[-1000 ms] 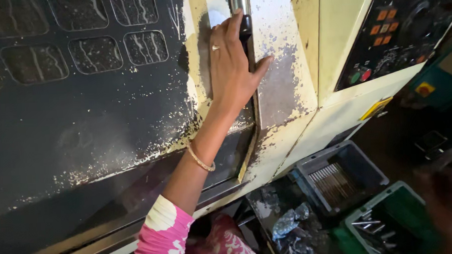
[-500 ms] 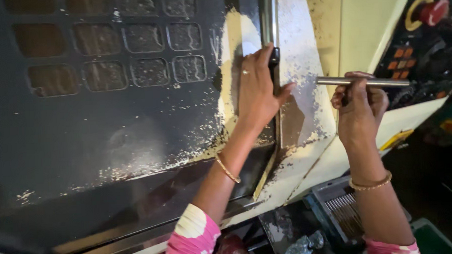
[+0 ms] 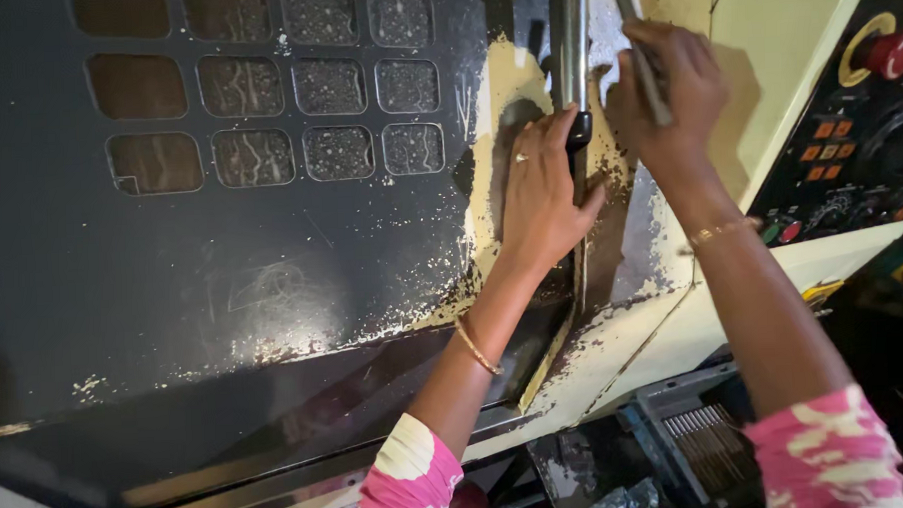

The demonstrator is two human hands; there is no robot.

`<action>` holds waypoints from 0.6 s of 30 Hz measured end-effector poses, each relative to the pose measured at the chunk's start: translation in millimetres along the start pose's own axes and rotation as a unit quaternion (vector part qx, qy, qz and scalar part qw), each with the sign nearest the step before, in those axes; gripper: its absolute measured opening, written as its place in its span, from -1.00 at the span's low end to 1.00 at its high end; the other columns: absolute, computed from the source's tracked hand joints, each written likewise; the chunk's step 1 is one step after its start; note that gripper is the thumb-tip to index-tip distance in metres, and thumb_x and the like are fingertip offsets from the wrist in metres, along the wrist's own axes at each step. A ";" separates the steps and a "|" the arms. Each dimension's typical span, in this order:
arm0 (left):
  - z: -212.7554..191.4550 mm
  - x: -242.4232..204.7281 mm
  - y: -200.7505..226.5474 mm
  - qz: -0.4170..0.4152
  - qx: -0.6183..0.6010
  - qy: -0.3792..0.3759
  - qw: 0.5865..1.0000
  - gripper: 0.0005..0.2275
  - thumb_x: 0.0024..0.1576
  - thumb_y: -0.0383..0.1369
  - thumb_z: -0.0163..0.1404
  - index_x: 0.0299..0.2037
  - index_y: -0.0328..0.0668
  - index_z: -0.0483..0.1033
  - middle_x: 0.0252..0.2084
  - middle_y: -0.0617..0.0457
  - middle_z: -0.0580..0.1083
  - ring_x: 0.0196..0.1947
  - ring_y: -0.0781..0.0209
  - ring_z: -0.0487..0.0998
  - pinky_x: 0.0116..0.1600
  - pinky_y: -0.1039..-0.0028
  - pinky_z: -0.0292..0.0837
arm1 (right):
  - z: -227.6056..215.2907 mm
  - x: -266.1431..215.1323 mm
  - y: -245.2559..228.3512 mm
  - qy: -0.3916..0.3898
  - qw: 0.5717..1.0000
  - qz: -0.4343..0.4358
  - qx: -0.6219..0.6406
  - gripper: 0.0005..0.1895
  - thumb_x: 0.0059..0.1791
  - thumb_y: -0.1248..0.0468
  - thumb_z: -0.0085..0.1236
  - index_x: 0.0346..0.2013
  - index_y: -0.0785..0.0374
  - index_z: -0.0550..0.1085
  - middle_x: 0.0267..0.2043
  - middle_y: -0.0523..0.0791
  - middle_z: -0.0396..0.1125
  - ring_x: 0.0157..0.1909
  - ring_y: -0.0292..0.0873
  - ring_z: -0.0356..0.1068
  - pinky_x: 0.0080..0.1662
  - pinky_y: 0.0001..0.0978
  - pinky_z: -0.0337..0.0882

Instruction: The person operates a metalworking machine by opening and closing its door, inserting small metal rods into the chuck, and using a lever to engage the machine. The person repeats this cycle multiple times, retrieving rods from a nearby container and placing them into the machine.

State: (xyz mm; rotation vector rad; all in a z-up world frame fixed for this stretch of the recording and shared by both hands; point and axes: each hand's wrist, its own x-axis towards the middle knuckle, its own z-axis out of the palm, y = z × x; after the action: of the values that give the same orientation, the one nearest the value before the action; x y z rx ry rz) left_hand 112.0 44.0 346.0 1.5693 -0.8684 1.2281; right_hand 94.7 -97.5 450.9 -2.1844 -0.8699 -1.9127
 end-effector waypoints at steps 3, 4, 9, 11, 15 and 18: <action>-2.2 -0.2 0.5 0.008 -0.008 -0.006 1.000 -0.16 0.03 -0.31 0.28 0.44 -0.25 -0.06 0.26 -0.37 0.29 0.29 -0.40 0.31 0.46 -0.08 0.17 | 11.2 8.9 -8.5 0.002 0.998 -0.037 -0.057 -0.77 0.07 0.47 0.19 0.03 0.28 0.53 0.07 -0.03 0.49 0.09 0.06 0.42 0.07 -0.12 0.42; -3.3 0.5 0.1 0.012 -0.008 -0.004 1.000 -0.15 0.03 -0.31 0.28 0.44 -0.25 -0.07 0.26 -0.37 0.29 0.29 -0.41 0.31 0.47 -0.09 0.16 | 16.8 9.5 -12.4 0.007 0.998 -0.031 -0.056 -0.76 0.06 0.46 0.19 0.03 0.28 0.53 0.07 -0.04 0.49 0.09 0.06 0.41 0.06 -0.11 0.39; -1.4 2.0 1.5 0.006 -0.001 -0.005 1.000 -0.17 0.06 -0.32 0.27 0.44 -0.28 -0.06 0.27 -0.37 0.30 0.29 -0.37 0.31 0.45 -0.07 0.19 | 24.7 5.2 -6.8 0.058 0.997 0.035 -0.047 -0.82 0.16 0.41 0.16 0.07 0.27 0.49 0.08 -0.03 0.47 0.09 0.06 0.42 0.11 -0.12 0.39; -0.5 -2.8 1.7 -0.003 -0.004 -0.006 1.000 -0.18 0.07 -0.33 0.27 0.44 -0.29 -0.05 0.27 -0.37 0.30 0.30 -0.37 0.31 0.43 -0.05 0.21 | 26.3 -1.4 -0.5 0.048 0.995 0.089 0.013 -0.79 0.17 0.42 0.12 0.11 0.28 0.47 0.09 -0.01 0.47 0.07 0.08 0.43 0.11 -0.15 0.42; 0.9 -0.4 2.3 0.006 -0.006 0.010 1.000 -0.20 0.07 -0.35 0.26 0.44 -0.29 -0.04 0.29 -0.36 0.30 0.32 -0.36 0.31 0.44 -0.03 0.24 | 28.3 -3.6 8.0 0.059 0.995 0.080 0.025 -0.84 0.21 0.40 0.16 0.10 0.28 0.47 0.04 -0.01 0.46 0.05 0.10 0.44 0.13 -0.14 0.44; 1.4 -2.3 4.2 0.004 -0.004 0.012 1.000 -0.20 0.08 -0.36 0.26 0.44 -0.29 -0.03 0.29 -0.35 0.30 0.32 -0.36 0.32 0.44 -0.02 0.25 | 29.1 -7.2 9.3 0.061 0.994 0.079 0.033 -0.82 0.20 0.42 0.12 0.11 0.27 0.47 0.04 0.00 0.46 0.06 0.10 0.44 0.12 -0.15 0.45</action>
State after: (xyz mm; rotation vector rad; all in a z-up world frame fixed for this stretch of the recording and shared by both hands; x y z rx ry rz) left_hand 107.9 41.3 344.7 1.5430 -0.8640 1.2469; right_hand 124.3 -94.8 441.0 -2.0092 -0.7069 -1.8906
